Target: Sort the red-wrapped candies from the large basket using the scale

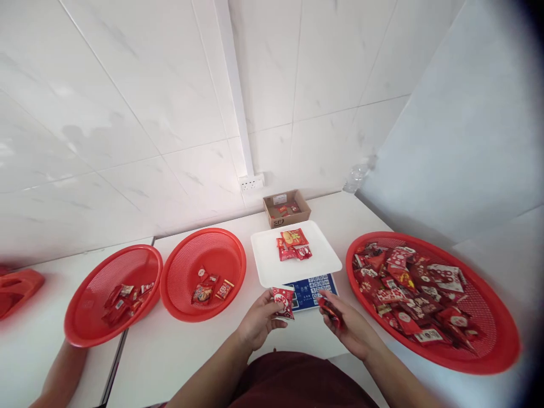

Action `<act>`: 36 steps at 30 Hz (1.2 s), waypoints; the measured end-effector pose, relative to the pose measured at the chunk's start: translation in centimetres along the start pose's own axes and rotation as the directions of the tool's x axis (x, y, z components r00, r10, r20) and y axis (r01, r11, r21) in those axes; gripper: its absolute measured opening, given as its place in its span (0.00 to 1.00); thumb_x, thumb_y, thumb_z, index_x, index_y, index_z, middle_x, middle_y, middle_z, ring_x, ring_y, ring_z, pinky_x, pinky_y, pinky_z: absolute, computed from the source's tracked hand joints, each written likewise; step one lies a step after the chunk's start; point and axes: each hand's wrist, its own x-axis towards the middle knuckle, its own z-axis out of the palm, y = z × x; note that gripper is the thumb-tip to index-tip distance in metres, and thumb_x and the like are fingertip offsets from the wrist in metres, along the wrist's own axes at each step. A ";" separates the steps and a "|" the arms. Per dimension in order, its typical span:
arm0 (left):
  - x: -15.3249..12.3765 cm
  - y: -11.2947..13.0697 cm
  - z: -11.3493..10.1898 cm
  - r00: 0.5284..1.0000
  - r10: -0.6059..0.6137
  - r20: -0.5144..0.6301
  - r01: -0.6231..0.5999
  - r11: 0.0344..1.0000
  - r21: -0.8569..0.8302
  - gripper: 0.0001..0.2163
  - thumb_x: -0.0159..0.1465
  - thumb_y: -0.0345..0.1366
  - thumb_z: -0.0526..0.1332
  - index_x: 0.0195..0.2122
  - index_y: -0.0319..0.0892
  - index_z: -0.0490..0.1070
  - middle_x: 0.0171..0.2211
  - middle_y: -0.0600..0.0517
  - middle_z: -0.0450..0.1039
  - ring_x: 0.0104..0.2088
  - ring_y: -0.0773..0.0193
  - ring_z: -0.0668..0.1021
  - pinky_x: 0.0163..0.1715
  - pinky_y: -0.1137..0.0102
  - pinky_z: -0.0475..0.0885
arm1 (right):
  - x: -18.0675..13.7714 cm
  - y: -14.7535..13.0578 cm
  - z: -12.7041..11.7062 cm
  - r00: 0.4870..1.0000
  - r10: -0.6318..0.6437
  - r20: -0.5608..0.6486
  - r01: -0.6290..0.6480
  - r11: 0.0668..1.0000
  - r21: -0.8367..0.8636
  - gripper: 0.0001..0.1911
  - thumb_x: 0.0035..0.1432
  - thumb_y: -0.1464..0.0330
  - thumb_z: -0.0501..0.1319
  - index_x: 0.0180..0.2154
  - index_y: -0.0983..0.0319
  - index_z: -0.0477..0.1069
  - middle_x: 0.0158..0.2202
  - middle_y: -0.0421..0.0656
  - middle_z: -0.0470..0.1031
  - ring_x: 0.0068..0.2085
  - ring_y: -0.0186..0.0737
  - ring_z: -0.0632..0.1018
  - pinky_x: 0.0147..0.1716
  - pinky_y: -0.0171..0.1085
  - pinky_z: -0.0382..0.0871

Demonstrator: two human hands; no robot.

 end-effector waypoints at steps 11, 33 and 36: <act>0.8 6.7 -6.8 0.836 0.123 -0.534 -0.358 0.861 -0.363 0.04 0.57 0.33 0.61 0.31 0.40 0.66 0.27 0.53 0.70 0.29 0.71 0.74 0.32 0.75 0.70 | -0.1 -0.4 -0.8 1.000 0.014 -0.004 -0.014 1.000 -0.011 0.12 0.44 0.69 0.68 0.35 0.57 0.73 0.28 0.37 0.75 0.27 0.30 0.75 0.24 0.25 0.72; 1.0 6.4 -8.9 0.630 0.369 -0.684 -0.245 0.929 0.276 0.10 0.57 0.38 0.59 0.39 0.44 0.64 0.35 0.50 0.69 0.32 0.68 0.72 0.36 0.70 0.67 | -0.7 1.3 0.1 0.969 -0.102 0.226 0.231 0.702 -0.673 0.24 0.46 0.46 0.55 0.24 0.61 0.67 0.25 0.40 0.71 0.23 0.32 0.67 0.19 0.30 0.56; 1.1 5.5 -6.8 0.746 0.358 -0.562 -0.225 0.929 0.293 0.11 0.57 0.43 0.58 0.37 0.43 0.66 0.34 0.49 0.70 0.31 0.66 0.73 0.34 0.70 0.68 | -0.7 0.9 0.5 0.969 -0.123 0.213 0.238 0.688 -0.686 0.24 0.45 0.46 0.55 0.24 0.61 0.67 0.24 0.40 0.71 0.23 0.33 0.67 0.20 0.31 0.56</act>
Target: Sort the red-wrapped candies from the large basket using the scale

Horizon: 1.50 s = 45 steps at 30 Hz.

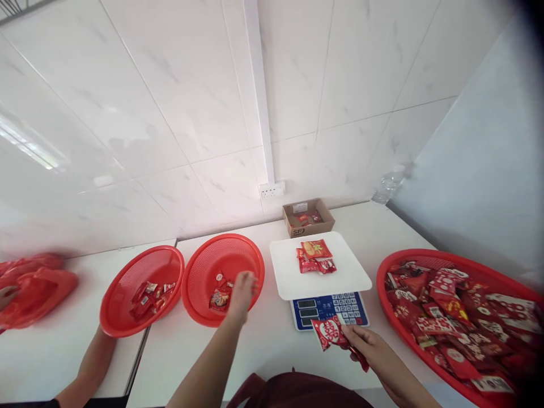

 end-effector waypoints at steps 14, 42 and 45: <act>-5.6 -3.8 5.1 0.787 -0.155 0.597 0.023 0.975 0.222 0.13 0.46 0.39 0.67 0.31 0.39 0.72 0.26 0.53 0.71 0.27 0.68 0.69 0.31 0.72 0.62 | 0.6 0.4 -0.8 0.975 -0.221 -0.035 0.203 0.937 -0.284 0.17 0.50 0.54 0.54 0.22 0.60 0.66 0.21 0.37 0.67 0.24 0.34 0.68 0.24 0.33 0.63; -6.1 -3.6 3.9 0.792 -0.233 0.564 0.205 0.972 0.113 0.21 0.54 0.53 0.60 0.37 0.40 0.65 0.24 0.57 0.63 0.24 0.71 0.68 0.28 0.72 0.66 | 2.0 5.3 -12.9 0.731 -0.210 -0.649 -0.022 0.944 -0.330 0.21 0.45 0.56 0.53 0.37 0.62 0.69 0.26 0.44 0.74 0.26 0.44 0.75 0.31 0.42 0.67; -6.2 -3.7 3.9 0.801 -0.263 0.537 0.210 0.965 0.160 0.22 0.53 0.52 0.61 0.41 0.41 0.65 0.29 0.54 0.68 0.29 0.68 0.71 0.33 0.70 0.68 | 2.0 5.3 -12.8 0.693 -0.261 -0.672 0.001 0.932 -0.362 0.19 0.46 0.59 0.51 0.38 0.63 0.69 0.33 0.48 0.75 0.31 0.45 0.75 0.35 0.44 0.68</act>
